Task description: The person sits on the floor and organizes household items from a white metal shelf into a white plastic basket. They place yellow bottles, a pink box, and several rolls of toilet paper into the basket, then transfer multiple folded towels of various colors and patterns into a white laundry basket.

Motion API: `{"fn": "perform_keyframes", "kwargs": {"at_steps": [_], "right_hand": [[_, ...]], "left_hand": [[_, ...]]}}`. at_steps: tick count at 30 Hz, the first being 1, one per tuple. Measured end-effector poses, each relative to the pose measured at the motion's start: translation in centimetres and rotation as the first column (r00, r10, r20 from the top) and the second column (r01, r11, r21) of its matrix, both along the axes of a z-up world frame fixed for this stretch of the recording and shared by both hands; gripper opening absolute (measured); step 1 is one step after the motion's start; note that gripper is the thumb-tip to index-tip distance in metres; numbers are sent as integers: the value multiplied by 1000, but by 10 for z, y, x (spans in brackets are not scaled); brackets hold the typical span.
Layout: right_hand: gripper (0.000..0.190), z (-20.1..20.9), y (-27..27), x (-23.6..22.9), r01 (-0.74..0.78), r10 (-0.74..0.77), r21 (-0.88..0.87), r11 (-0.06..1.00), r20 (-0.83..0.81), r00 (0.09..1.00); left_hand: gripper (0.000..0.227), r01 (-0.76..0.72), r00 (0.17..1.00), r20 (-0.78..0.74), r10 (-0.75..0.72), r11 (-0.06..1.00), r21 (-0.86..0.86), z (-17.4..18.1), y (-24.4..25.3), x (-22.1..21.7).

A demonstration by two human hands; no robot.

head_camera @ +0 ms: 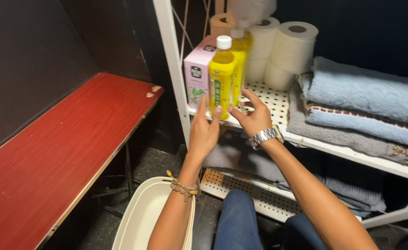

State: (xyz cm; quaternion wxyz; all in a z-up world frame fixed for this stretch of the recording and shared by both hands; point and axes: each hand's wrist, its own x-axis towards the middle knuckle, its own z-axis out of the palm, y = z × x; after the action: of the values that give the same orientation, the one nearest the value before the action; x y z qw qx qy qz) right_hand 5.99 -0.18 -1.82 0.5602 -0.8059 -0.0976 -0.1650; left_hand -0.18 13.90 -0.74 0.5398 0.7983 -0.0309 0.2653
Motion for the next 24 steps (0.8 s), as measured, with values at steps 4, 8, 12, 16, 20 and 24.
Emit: {"fn": "perform_keyframes", "kwargs": {"at_steps": [4,8,12,16,20,24], "right_hand": [[69,-13,23,20,-8,8,10,1000,8,1000],[77,-26,27,30,17,-14,-63,998,42,999],[80,-36,16,36,26,-26,-15,1000,2,1000],[84,-48,-1,17,39,-41,-37,999,-35,999],[80,-56,-50,-43,138,-119,-143,980,135,984],[47,-85,-124,-126,306,-233,-298,904,256,938]], "left_hand": [[67,5,999,-40,-2,997,77,-22,1,11],[63,4,999,-50,-4,1000,8,-37,-1,20],[67,59,996,-61,-71,984,-170,-40,-11,9],[69,68,998,23,-64,974,-215,-22,-27,-19],[55,91,995,61,-77,956,-278,-34,-61,-55],[53,213,964,205,-172,957,-197,-87,-110,-82]]}}
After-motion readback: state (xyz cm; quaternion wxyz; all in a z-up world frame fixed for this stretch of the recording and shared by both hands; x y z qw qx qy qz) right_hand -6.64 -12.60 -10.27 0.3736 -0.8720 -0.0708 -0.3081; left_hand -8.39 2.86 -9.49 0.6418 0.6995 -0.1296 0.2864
